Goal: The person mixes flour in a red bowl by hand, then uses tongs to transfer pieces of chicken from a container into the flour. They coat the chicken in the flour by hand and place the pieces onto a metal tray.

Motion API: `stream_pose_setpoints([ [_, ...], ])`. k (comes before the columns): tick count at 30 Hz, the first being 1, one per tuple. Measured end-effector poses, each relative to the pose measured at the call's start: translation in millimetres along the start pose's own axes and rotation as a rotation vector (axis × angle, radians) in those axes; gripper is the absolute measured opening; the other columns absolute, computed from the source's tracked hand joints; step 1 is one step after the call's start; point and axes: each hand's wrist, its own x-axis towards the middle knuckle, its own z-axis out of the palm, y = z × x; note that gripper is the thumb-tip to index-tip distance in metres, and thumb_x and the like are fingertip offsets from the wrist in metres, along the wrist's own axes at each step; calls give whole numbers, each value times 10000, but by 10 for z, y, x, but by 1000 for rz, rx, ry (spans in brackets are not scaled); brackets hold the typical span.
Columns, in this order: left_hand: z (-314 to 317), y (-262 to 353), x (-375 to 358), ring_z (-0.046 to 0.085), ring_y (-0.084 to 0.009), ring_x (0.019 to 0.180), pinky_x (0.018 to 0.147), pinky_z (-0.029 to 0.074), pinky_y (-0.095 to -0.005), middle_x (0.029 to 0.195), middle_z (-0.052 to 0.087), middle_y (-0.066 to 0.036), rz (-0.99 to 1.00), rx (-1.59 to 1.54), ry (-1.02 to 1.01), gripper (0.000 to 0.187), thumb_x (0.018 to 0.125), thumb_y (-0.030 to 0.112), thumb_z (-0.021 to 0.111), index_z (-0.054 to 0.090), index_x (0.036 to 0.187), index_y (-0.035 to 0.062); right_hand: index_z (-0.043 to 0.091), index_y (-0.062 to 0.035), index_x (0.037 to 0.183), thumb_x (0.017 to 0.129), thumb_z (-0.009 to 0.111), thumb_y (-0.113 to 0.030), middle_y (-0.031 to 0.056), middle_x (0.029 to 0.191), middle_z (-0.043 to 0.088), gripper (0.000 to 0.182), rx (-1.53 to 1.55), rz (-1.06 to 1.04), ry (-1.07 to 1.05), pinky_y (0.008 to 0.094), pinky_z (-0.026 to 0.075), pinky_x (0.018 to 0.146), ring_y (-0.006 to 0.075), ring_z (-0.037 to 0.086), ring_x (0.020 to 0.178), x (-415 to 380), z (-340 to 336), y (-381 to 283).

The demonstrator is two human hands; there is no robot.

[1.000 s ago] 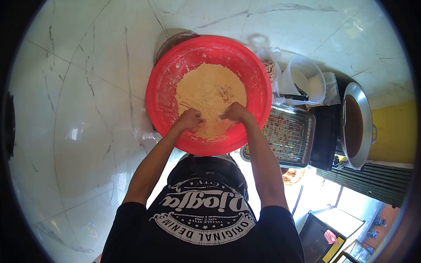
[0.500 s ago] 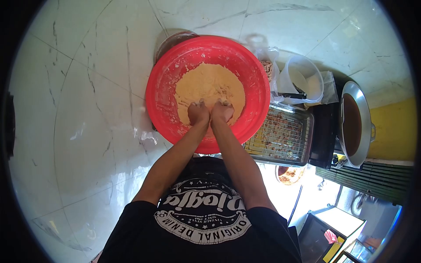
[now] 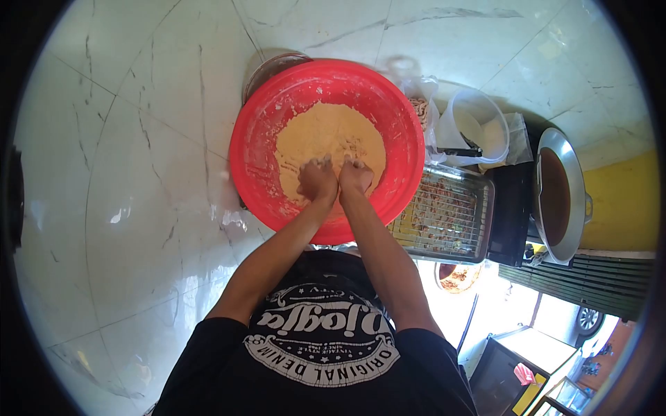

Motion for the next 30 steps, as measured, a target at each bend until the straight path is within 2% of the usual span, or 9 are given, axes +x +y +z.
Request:
stream_pose_setpoints([
  [5,14,-14,236,517,-314,1094,862,390,-513,1137,561,-138,283,-141,-232,311,851,335,583,637,1021,80,641,31,918,812,613,-206,161,877,665,261,-121,4,-183,343,484,721,229,637,806,52,-163,-195],
  [7,-46,-208,387,492,-324,1152,892,415,-515,1203,543,-155,401,232,-420,312,823,277,610,633,1046,60,607,32,1014,803,572,-172,215,1028,636,295,-823,-381,-63,373,499,806,311,627,977,112,-210,-94],
  [8,-105,-283,460,509,-319,1142,899,431,-491,1198,552,-174,420,403,-557,338,794,258,641,626,1053,41,607,32,1014,803,572,-172,215,1028,636,295,-813,-381,-59,373,499,806,311,627,977,149,-241,-56],
  [10,-188,-509,479,527,-314,1133,906,447,-468,1193,561,-192,431,587,-705,370,764,239,671,619,1059,23,576,26,1070,772,564,-113,247,1114,590,329,-1208,-571,-733,406,499,839,358,585,1050,117,-393,116],
  [13,-199,-683,527,574,-319,1079,891,472,-418,1120,604,-210,596,744,-1009,434,712,232,718,610,1069,10,583,15,1073,746,578,-86,240,1104,600,343,-1536,-460,-891,413,498,840,359,593,1037,4,-276,213],
  [17,-301,-677,549,613,-332,1000,843,491,-396,1048,640,-189,499,607,-910,426,687,228,744,628,1057,51,619,-1,1029,679,751,-208,214,972,644,428,-1511,-438,-728,391,504,808,344,617,961,140,-309,184],
  [21,-432,-583,652,624,-325,960,812,490,-407,1010,649,-179,390,446,-836,324,742,252,705,653,986,46,628,15,988,696,738,-159,177,943,667,357,-1429,-495,-673,336,519,757,264,647,915,170,-449,-146],
  [23,-440,-582,668,628,-328,945,796,489,-408,987,651,-187,387,406,-802,310,765,252,683,656,979,30,647,-5,954,705,734,-119,104,897,680,287,-922,-105,-880,271,501,663,163,642,796,109,-483,-390],
  [30,-412,-641,684,644,-193,747,672,475,-302,803,656,-165,435,-44,-821,313,810,226,651,643,971,-43,663,-40,954,711,766,-166,22,784,652,292,-834,-168,-996,253,418,523,90,524,610,239,-586,-538],
])
